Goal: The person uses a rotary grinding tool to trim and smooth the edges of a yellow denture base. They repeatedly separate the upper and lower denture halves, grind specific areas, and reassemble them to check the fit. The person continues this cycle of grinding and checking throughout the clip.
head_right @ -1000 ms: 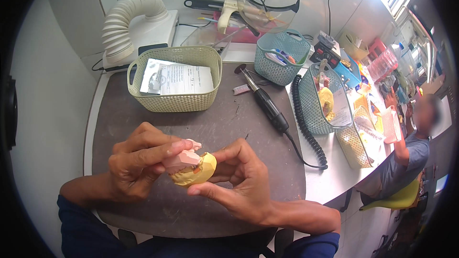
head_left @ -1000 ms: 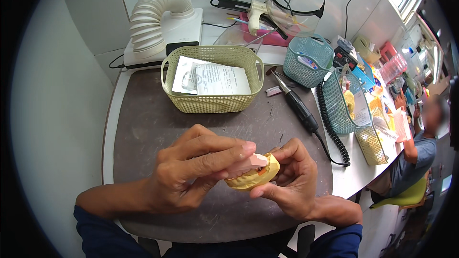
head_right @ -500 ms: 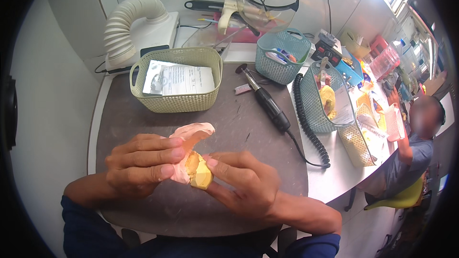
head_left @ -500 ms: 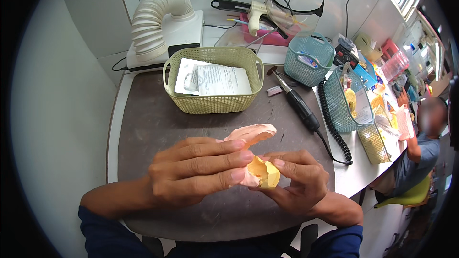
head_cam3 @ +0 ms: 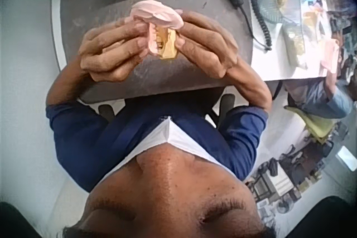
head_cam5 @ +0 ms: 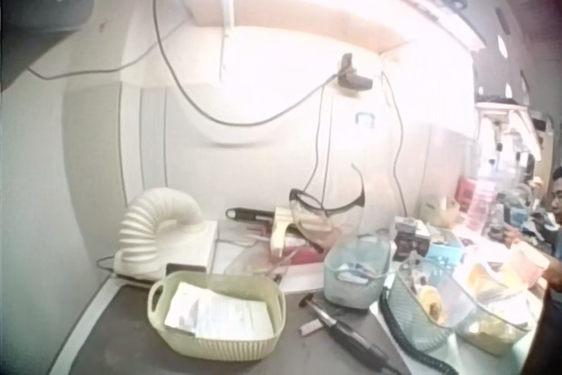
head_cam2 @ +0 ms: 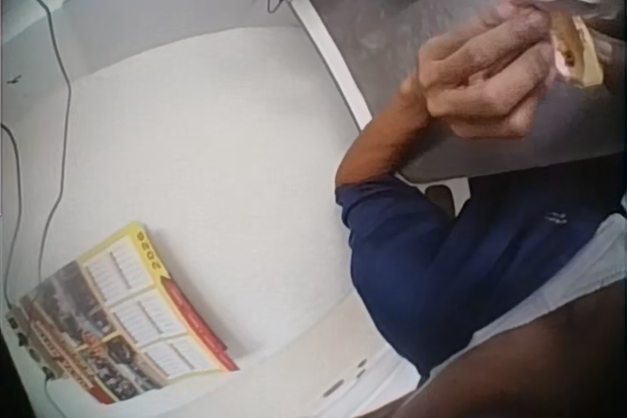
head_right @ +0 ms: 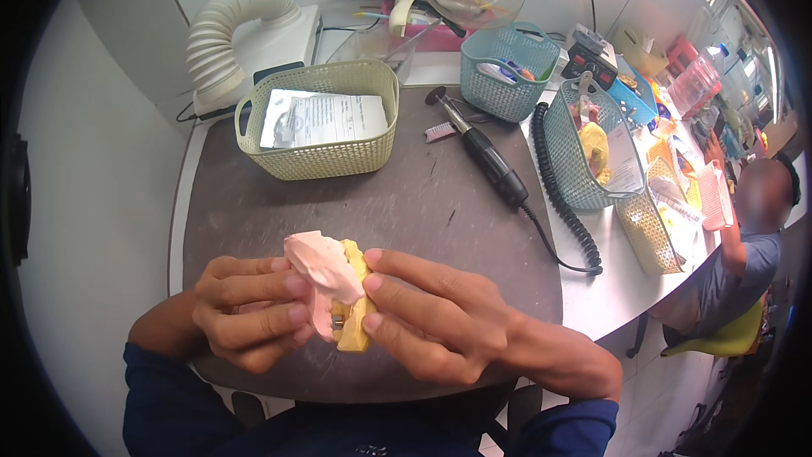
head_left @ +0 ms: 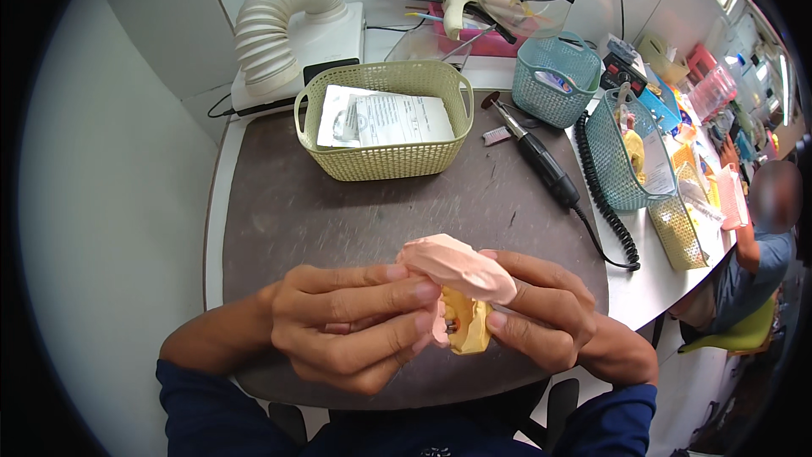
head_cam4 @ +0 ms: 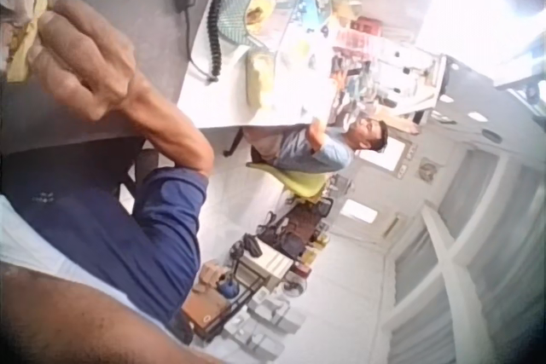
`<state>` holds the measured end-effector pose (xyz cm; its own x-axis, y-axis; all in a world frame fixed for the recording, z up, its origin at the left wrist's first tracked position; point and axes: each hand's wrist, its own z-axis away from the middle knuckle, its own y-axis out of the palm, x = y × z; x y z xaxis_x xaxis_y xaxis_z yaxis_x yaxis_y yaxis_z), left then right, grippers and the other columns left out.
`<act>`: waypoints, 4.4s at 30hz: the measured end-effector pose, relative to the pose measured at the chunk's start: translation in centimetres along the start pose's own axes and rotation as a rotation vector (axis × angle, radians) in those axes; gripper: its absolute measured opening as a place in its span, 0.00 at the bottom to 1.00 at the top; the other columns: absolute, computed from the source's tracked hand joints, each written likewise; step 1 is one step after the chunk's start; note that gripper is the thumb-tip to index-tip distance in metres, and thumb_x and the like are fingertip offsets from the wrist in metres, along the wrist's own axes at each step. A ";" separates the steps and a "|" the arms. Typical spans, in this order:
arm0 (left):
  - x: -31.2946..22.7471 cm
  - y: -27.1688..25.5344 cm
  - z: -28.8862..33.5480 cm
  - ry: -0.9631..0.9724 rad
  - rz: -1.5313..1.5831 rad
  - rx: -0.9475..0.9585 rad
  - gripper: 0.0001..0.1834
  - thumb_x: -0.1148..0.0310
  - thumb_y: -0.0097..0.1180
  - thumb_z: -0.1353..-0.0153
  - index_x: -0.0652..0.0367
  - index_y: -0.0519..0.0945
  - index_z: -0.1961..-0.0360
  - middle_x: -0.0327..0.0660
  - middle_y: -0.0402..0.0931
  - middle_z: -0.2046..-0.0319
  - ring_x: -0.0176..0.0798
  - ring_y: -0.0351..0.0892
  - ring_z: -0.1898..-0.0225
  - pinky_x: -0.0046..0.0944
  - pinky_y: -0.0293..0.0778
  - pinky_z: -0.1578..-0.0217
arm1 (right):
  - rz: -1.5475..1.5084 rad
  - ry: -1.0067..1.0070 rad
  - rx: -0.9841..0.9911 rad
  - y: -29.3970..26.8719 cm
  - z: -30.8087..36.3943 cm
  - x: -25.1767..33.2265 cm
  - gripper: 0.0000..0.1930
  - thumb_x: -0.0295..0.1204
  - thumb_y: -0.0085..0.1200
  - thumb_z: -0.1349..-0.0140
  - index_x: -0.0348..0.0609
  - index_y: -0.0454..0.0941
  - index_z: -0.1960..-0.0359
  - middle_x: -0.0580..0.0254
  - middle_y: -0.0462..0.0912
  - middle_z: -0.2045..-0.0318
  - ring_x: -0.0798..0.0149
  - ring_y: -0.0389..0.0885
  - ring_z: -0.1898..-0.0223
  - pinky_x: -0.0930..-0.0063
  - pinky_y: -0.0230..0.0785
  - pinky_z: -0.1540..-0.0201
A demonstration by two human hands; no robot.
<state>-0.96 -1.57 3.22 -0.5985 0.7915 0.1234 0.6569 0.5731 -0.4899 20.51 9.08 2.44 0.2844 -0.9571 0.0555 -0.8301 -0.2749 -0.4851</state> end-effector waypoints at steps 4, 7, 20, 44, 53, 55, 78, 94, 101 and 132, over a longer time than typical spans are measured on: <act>-0.2 0.0 0.0 0.034 -0.029 -0.022 0.06 0.77 0.65 0.49 0.56 0.78 0.75 0.32 0.78 0.64 0.36 0.83 0.55 0.35 0.82 0.48 | 0.022 -0.023 -0.016 0.1 -0.1 0.2 0.13 0.19 0.61 0.48 0.33 0.71 0.62 0.45 0.78 0.59 0.42 0.85 0.60 0.64 0.85 0.61; -0.3 0.6 0.4 0.028 -0.025 -0.069 0.06 0.78 0.64 0.49 0.56 0.78 0.76 0.31 0.77 0.64 0.33 0.82 0.54 0.33 0.81 0.47 | 0.045 -0.048 -0.032 0.3 0.2 0.1 0.11 0.19 0.60 0.47 0.33 0.72 0.63 0.45 0.79 0.59 0.43 0.85 0.60 0.64 0.85 0.61; -0.4 0.7 0.5 0.055 -0.020 -0.116 0.04 0.77 0.59 0.47 0.57 0.82 0.76 0.31 0.78 0.67 0.30 0.81 0.57 0.33 0.81 0.47 | 0.073 -0.076 -0.068 0.7 0.4 0.3 0.09 0.24 0.58 0.44 0.37 0.73 0.63 0.48 0.78 0.59 0.46 0.83 0.57 0.59 0.84 0.58; -0.4 0.1 0.1 0.022 -0.001 -0.065 0.03 0.77 0.62 0.48 0.56 0.81 0.76 0.33 0.78 0.66 0.34 0.82 0.56 0.34 0.81 0.47 | 0.069 -0.055 -0.034 0.4 0.0 0.3 0.13 0.21 0.62 0.47 0.39 0.73 0.62 0.48 0.77 0.57 0.44 0.83 0.58 0.61 0.85 0.62; 0.4 0.1 -0.7 -0.445 0.257 -0.013 0.18 0.78 0.69 0.52 0.56 0.83 0.57 0.42 0.79 0.59 0.42 0.82 0.57 0.41 0.81 0.52 | -0.191 0.535 -0.025 0.2 0.0 0.6 0.23 0.23 0.72 0.53 0.34 0.75 0.56 0.50 0.81 0.61 0.59 0.86 0.61 0.72 0.81 0.60; 0.4 -0.6 -1.1 -0.669 0.405 0.053 0.18 0.78 0.70 0.52 0.58 0.82 0.57 0.45 0.78 0.59 0.41 0.81 0.57 0.40 0.79 0.54 | -0.406 0.728 -0.035 0.2 -0.1 0.7 0.23 0.23 0.72 0.52 0.33 0.74 0.55 0.51 0.81 0.60 0.60 0.85 0.60 0.72 0.80 0.58; 1.3 0.4 0.1 -1.005 0.671 0.114 0.21 0.69 0.61 0.39 0.60 0.79 0.45 0.45 0.77 0.58 0.37 0.77 0.57 0.35 0.73 0.54 | -1.061 1.415 -0.164 1.0 -0.5 0.9 0.20 0.21 0.65 0.43 0.35 0.64 0.57 0.46 0.80 0.57 0.61 0.84 0.56 0.75 0.80 0.54; 0.5 2.0 0.7 -0.941 0.284 0.279 0.42 0.56 0.79 0.61 0.65 0.77 0.45 0.46 0.74 0.58 0.39 0.76 0.62 0.35 0.75 0.63 | -1.265 1.732 -0.161 1.9 0.2 -0.2 0.17 0.21 0.62 0.41 0.36 0.64 0.57 0.47 0.81 0.59 0.63 0.84 0.56 0.74 0.79 0.53; 0.2 2.1 0.5 -0.992 0.258 0.237 0.39 0.66 0.78 0.63 0.61 0.79 0.45 0.40 0.77 0.64 0.37 0.75 0.67 0.33 0.74 0.67 | -1.301 1.775 -0.104 1.7 -0.1 -0.3 0.17 0.21 0.63 0.41 0.37 0.64 0.59 0.46 0.82 0.60 0.64 0.84 0.57 0.75 0.79 0.54; -0.3 5.6 0.0 -1.633 1.047 -0.263 0.22 0.89 0.62 0.47 0.63 0.62 0.59 0.48 0.70 0.56 0.41 0.77 0.49 0.40 0.80 0.46 | -0.313 1.082 -0.078 0.6 0.2 -3.2 0.11 0.25 0.64 0.44 0.40 0.85 0.59 0.57 0.82 0.72 0.66 0.81 0.73 0.75 0.72 0.70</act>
<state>2.86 1.42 0.47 0.3286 -0.0496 -0.9432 0.9248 0.2197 0.3107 19.21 11.98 1.81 -0.0485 -0.4115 0.9101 -0.8336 -0.4854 -0.2638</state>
